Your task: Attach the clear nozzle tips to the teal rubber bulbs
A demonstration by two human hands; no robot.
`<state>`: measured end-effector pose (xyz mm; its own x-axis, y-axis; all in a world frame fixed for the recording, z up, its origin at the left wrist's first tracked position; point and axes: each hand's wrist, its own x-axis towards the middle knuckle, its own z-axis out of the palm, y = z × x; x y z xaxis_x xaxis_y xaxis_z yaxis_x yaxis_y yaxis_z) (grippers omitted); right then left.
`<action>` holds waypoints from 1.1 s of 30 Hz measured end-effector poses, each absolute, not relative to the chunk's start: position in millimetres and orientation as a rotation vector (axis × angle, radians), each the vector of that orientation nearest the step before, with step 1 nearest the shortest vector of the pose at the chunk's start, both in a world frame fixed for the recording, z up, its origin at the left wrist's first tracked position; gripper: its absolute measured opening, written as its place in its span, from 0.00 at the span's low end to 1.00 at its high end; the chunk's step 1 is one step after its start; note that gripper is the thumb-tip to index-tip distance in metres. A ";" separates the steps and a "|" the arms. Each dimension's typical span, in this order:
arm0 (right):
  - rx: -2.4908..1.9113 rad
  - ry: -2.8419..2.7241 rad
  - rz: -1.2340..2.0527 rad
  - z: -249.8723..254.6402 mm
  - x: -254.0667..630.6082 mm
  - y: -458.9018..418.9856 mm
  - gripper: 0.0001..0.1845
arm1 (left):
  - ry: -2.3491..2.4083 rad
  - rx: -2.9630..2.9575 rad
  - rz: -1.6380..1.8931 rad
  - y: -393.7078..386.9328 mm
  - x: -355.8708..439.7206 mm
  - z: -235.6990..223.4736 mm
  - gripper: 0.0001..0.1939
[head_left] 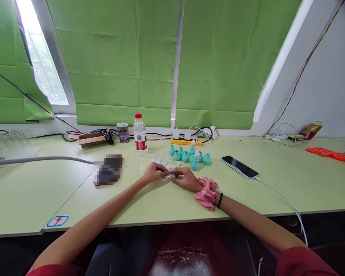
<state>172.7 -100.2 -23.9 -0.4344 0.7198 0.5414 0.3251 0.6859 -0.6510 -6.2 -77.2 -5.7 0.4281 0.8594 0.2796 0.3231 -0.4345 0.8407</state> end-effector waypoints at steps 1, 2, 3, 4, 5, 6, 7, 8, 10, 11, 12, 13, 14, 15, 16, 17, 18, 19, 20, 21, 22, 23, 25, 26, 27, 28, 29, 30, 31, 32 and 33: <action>-0.801 -2.041 0.579 -23.9 172.8 -100.2 0.15 | 0.997 1.960 0.945 -76.9 -6.2 -6.2 0.08; -0.799 -2.043 0.575 -23.8 172.8 -100.2 0.14 | 0.996 1.959 0.943 -76.4 -6.2 -6.8 0.09; -0.798 -2.045 0.571 -23.7 172.9 -100.2 0.14 | 0.995 1.958 0.941 -75.9 -6.2 -7.4 0.09; -0.797 -2.045 0.567 -23.7 172.9 -100.3 0.15 | 0.994 1.958 0.939 -75.5 -6.1 -8.0 0.09; -0.796 -2.046 0.564 -23.6 173.0 -100.3 0.16 | 0.993 1.959 0.938 -75.1 -6.0 -8.4 0.09; -0.795 -2.046 0.561 -23.6 173.2 -100.4 0.16 | 0.991 1.963 0.936 -74.9 -5.9 -8.7 0.09; -0.794 -2.047 0.558 -23.6 173.3 -100.5 0.16 | 0.989 1.969 0.934 -74.8 -5.8 -8.7 0.09; -0.793 -2.050 0.555 -23.7 173.5 -100.5 0.16 | 0.989 1.977 0.933 -74.8 -5.7 -8.6 0.09; -0.789 -2.056 0.549 -24.0 173.8 -100.3 0.15 | 0.987 2.004 0.932 -75.0 -5.8 -8.2 0.09; -0.787 -2.059 0.546 -24.3 173.9 -100.0 0.14 | 0.986 2.021 0.933 -75.1 -5.9 -8.0 0.08; -0.786 -2.060 0.543 -24.6 174.0 -99.7 0.14 | 0.984 2.042 0.937 -75.1 -6.1 -8.0 0.08; -0.785 -2.061 0.541 -25.0 174.0 -99.4 0.14 | 0.983 2.066 0.943 -75.1 -6.4 -8.2 0.08; -0.786 -2.061 0.539 -25.4 173.9 -99.1 0.14 | 0.980 2.091 0.950 -75.1 -6.6 -8.5 0.07; -0.788 -2.060 0.538 -25.9 173.8 -98.8 0.14 | 0.977 2.116 0.956 -75.2 -6.9 -9.0 0.07; -0.791 -2.060 0.538 -26.2 173.7 -98.5 0.14 | 0.974 2.140 0.962 -75.3 -7.1 -9.5 0.07; -0.794 -2.059 0.537 -26.5 173.6 -98.3 0.14 | 0.971 2.162 0.967 -75.6 -7.2 -10.0 0.07; -0.798 -2.058 0.536 -26.7 173.5 -98.2 0.14 | 0.969 2.183 0.972 -76.0 -7.3 -10.4 0.07; -0.802 -2.057 0.536 -26.8 173.5 -98.1 0.14 | 0.966 2.204 0.976 -76.6 -7.3 -10.6 0.08; -0.806 -2.057 0.535 -26.8 173.4 -98.1 0.13 | 0.963 2.224 0.980 -77.3 -7.2 -10.5 0.08; -0.809 -2.056 0.534 -26.6 173.3 -98.0 0.13 | 0.958 2.244 0.983 -78.2 -7.0 -10.3 0.08; -0.812 -2.055 0.533 -26.4 173.2 -98.1 0.13 | 0.952 2.265 0.984 -79.0 -6.7 -9.9 0.08; -0.814 -2.055 0.532 -26.2 173.1 -98.2 0.12 | 0.943 2.284 0.981 -79.9 -6.5 -9.4 0.08; -0.815 -2.055 0.530 -25.6 172.8 -98.5 0.11 | 0.928 2.316 0.974 -81.4 -6.0 -8.4 0.09; -0.814 -2.056 0.530 -25.4 172.7 -98.8 0.10 | 0.924 2.328 0.971 -82.0 -5.9 -8.0 0.08; -0.812 -2.055 0.530 -25.2 172.6 -99.1 0.10 | 0.923 2.335 0.969 -82.3 -5.8 -7.9 0.08; -0.811 -2.054 0.530 -25.1 172.6 -99.4 0.11 | 0.925 2.340 0.968 -82.5 -5.8 -7.9 0.08; -0.810 -2.052 0.530 -25.1 172.6 -99.6 0.12 | 0.929 2.342 0.968 -82.5 -5.8 -8.1 0.08; -0.809 -2.051 0.528 -25.0 172.6 -99.8 0.13 | 0.934 2.342 0.970 -82.3 -5.9 -8.4 0.07; -0.808 -2.051 0.526 -25.0 172.7 -99.9 0.14 | 0.940 2.342 0.972 -82.0 -6.0 -8.8 0.07; -0.807 -2.054 0.524 -25.0 172.8 -100.0 0.15 | 0.946 2.340 0.974 -81.6 -6.2 -9.2 0.07; -0.806 -2.058 0.521 -24.9 172.9 -100.1 0.15 | 0.950 2.339 0.977 -81.3 -6.3 -9.6 0.07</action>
